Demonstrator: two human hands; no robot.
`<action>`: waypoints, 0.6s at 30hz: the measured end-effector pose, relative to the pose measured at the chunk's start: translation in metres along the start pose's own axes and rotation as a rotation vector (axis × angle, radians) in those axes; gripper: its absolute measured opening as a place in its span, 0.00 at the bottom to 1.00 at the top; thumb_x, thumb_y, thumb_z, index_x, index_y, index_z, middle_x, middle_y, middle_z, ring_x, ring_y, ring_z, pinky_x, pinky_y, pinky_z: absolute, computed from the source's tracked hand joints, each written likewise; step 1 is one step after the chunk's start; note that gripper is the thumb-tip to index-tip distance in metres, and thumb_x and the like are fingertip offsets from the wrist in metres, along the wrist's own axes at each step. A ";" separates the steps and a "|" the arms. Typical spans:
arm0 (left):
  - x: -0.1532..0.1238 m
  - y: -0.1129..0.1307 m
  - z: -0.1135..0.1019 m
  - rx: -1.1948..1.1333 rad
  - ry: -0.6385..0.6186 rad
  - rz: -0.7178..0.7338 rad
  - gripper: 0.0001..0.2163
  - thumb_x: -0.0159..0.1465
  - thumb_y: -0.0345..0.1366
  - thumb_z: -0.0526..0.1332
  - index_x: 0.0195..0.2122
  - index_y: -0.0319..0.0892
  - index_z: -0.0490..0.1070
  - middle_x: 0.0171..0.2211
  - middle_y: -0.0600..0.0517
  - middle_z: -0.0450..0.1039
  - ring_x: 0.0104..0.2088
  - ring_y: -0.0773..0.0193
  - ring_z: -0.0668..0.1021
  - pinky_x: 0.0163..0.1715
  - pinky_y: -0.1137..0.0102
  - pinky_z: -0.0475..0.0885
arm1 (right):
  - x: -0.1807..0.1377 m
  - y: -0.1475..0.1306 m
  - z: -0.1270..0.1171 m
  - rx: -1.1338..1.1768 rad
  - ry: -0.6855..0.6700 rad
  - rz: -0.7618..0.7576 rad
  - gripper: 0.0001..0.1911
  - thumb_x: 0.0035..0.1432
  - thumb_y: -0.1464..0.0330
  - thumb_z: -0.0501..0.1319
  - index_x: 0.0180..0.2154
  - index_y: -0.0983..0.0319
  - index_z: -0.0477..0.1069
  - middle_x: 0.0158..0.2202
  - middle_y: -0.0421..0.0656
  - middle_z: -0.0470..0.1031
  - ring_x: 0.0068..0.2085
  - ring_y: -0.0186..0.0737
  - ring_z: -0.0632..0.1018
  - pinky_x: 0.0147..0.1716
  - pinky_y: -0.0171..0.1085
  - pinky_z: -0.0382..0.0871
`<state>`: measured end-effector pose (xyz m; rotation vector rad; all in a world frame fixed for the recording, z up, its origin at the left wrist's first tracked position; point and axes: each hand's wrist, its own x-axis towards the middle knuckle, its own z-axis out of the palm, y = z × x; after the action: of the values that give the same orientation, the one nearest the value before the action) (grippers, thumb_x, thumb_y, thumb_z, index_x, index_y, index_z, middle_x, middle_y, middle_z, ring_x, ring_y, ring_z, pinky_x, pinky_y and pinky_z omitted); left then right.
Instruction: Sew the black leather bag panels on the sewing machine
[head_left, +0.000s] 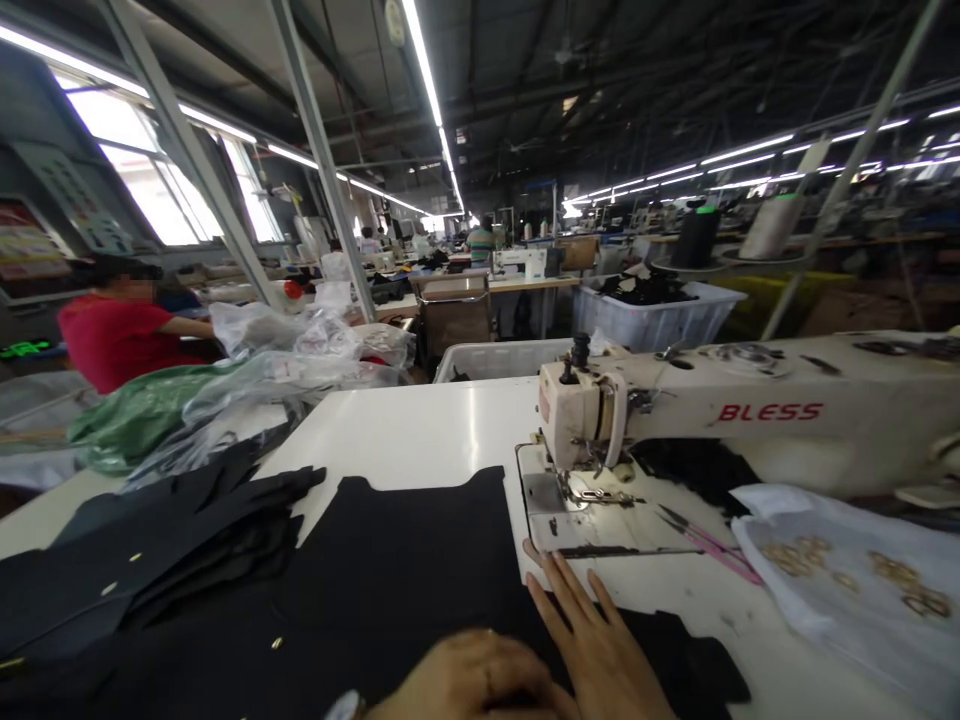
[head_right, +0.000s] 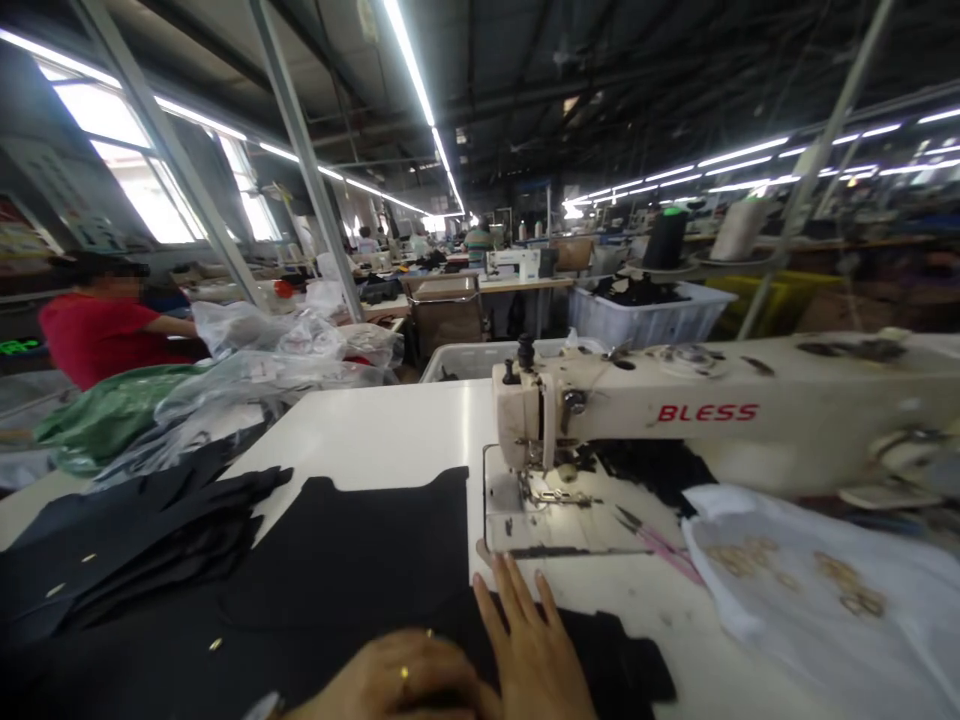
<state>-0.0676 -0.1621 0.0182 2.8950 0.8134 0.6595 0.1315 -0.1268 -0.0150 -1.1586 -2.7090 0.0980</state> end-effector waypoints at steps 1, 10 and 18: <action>-0.005 -0.006 -0.014 0.058 -0.047 -0.056 0.15 0.61 0.41 0.51 0.48 0.46 0.62 0.47 0.46 0.67 0.45 0.61 0.71 0.44 0.68 0.67 | -0.005 0.002 0.000 -0.012 0.002 0.001 0.33 0.55 0.56 0.50 0.58 0.62 0.44 0.59 0.53 0.45 0.58 0.54 0.51 0.50 0.55 0.55; 0.016 -0.020 -0.008 0.092 -0.332 -0.435 0.28 0.61 0.47 0.46 0.59 0.47 0.37 0.61 0.48 0.38 0.59 0.52 0.46 0.54 0.48 0.47 | -0.014 0.026 -0.018 -0.053 -0.022 0.114 0.30 0.57 0.54 0.47 0.58 0.58 0.45 0.60 0.48 0.45 0.59 0.50 0.50 0.52 0.52 0.53; 0.048 0.005 0.002 0.039 -0.342 -0.404 0.29 0.58 0.46 0.52 0.59 0.45 0.43 0.60 0.45 0.41 0.58 0.47 0.50 0.51 0.45 0.51 | -0.058 0.048 -0.015 -0.371 0.246 -0.016 0.33 0.55 0.56 0.49 0.58 0.65 0.46 0.56 0.53 0.56 0.55 0.51 0.59 0.45 0.46 0.61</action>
<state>-0.0277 -0.1416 0.0354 2.6341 1.3050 0.1074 0.2075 -0.1359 -0.0151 -1.1488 -2.5784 -0.5351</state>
